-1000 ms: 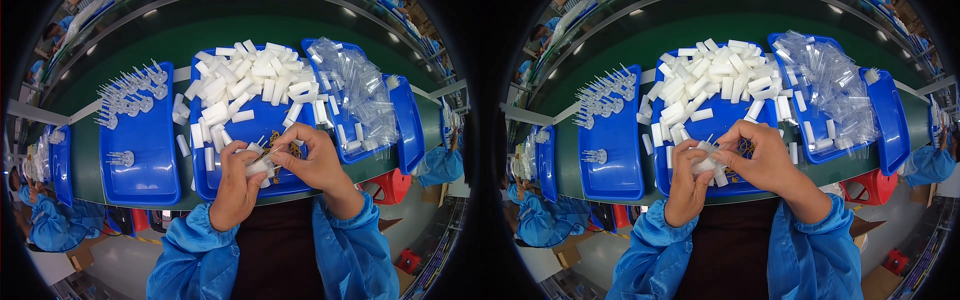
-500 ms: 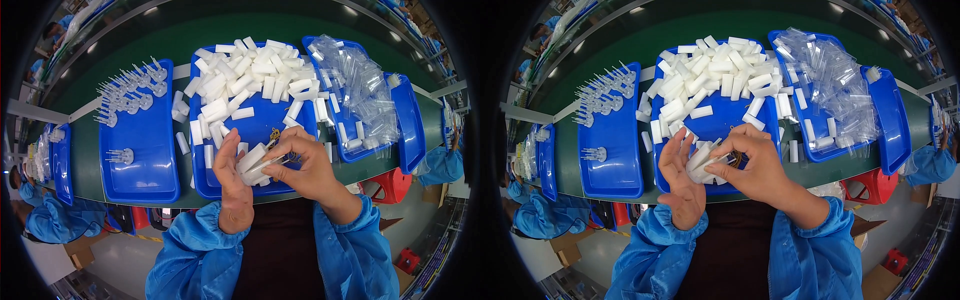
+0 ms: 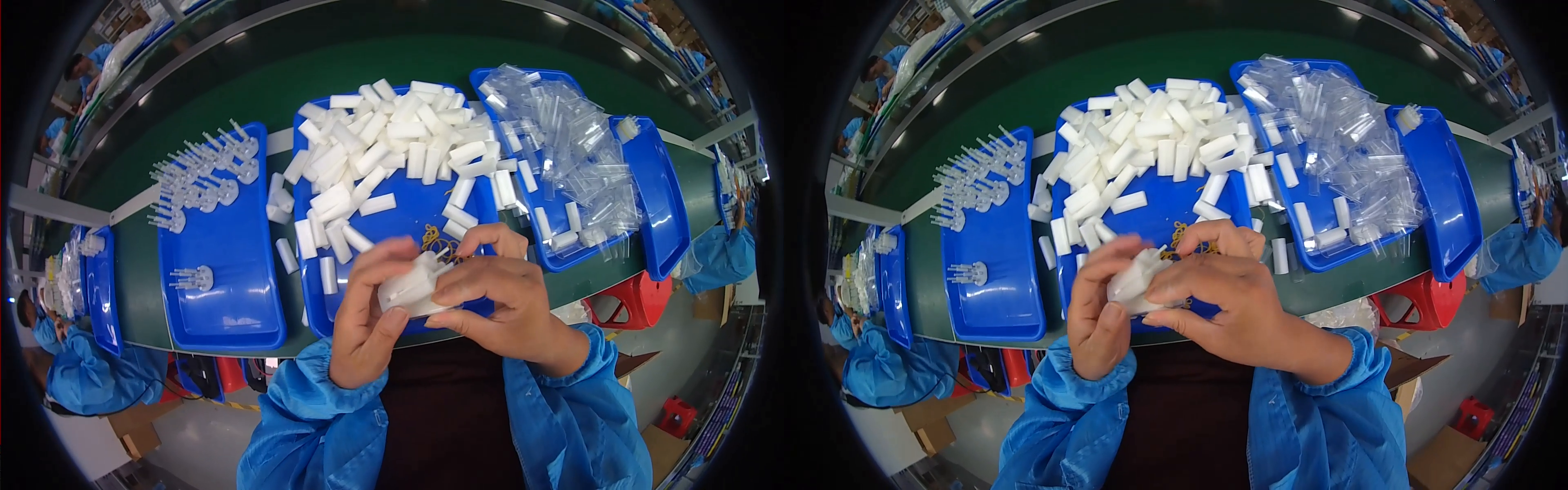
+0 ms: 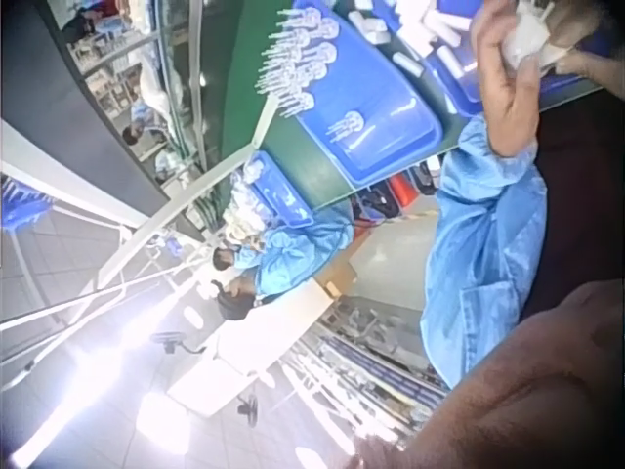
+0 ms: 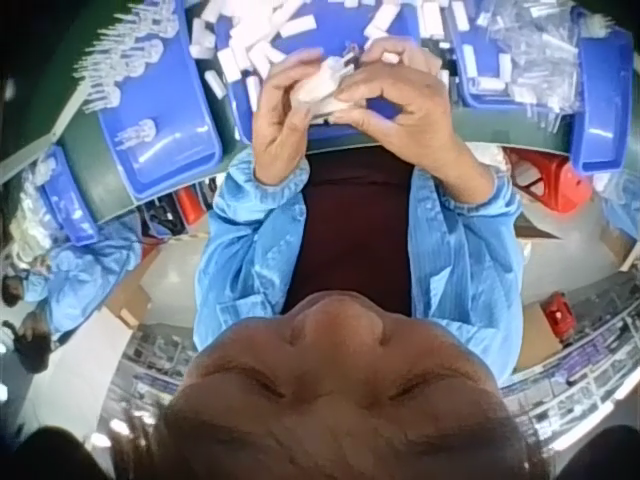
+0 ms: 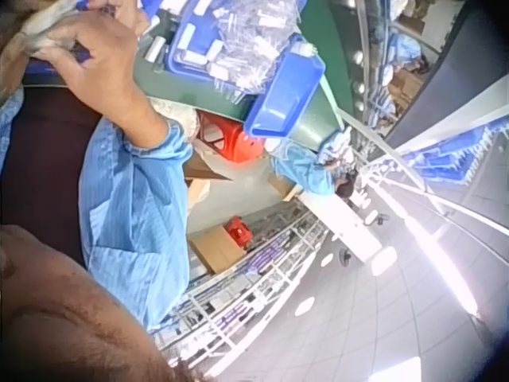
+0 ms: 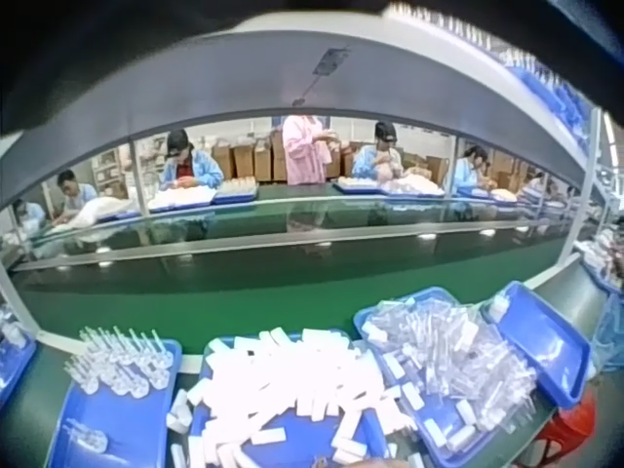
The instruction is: The person assembles components by sliding foam pieces onto the prongs of a plastic base, fitting clear plastic covers over the foam pieces, and securing the gathered bundle with a rubber band.
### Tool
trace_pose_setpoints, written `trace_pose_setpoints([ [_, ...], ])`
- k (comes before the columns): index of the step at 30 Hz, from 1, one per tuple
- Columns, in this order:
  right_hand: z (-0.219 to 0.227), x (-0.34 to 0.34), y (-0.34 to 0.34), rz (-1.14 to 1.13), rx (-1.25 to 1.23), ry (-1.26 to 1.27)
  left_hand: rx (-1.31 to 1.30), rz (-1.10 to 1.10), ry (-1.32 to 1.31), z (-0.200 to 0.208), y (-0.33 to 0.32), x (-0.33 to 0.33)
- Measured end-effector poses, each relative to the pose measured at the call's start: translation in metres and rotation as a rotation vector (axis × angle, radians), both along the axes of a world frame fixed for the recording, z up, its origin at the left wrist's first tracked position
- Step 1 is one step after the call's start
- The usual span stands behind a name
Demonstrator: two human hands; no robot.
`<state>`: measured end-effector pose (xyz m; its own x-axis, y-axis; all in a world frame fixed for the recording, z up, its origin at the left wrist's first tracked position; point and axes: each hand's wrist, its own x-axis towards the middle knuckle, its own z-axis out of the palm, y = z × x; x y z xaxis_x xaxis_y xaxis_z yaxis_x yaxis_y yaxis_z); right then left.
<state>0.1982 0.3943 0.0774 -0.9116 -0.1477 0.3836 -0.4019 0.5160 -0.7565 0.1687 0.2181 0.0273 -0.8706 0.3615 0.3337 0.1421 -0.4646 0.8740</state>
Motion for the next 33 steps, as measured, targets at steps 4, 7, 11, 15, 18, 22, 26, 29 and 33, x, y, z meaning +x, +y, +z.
trace_pose_setpoints([
  [4, -0.016, 0.007, 0.003, 0.019, -0.039, -0.018, -0.222, -0.2, -0.086, 0.0, 0.001, -0.001],
  [7, -0.019, 0.011, 0.006, 0.072, 0.001, -0.01, -0.299, -0.245, -0.067, 0.001, 0.0, 0.0],
  [11, -0.012, 0.012, 0.017, 0.171, -0.033, -0.036, -0.291, -0.312, -0.119, 0.002, 0.008, -0.002],
  [15, 0.007, -0.005, 0.068, -0.246, 0.312, 0.079, -0.276, -0.294, -0.121, -0.008, 0.008, -0.001],
  [18, -0.004, -0.021, 0.117, -0.688, 0.757, 0.049, -0.25, -0.303, -0.132, -0.006, 0.012, 0.0],
  [22, -0.019, -0.028, 0.139, -0.748, 0.987, -0.151, -0.259, -0.238, -0.122, -0.004, 0.01, -0.001],
  [26, -0.028, -0.03, 0.142, -0.678, 1.027, -0.203, -0.312, -0.158, -0.117, -0.001, 0.008, 0.002],
  [29, -0.022, -0.028, 0.123, -0.592, 0.742, -0.139, -0.364, -0.103, -0.093, -0.001, 0.005, 0.0],
  [33, -0.01, -0.012, 0.071, -0.332, -0.247, -0.227, -0.468, -0.038, -0.026, 0.004, 0.007, -0.001],
])
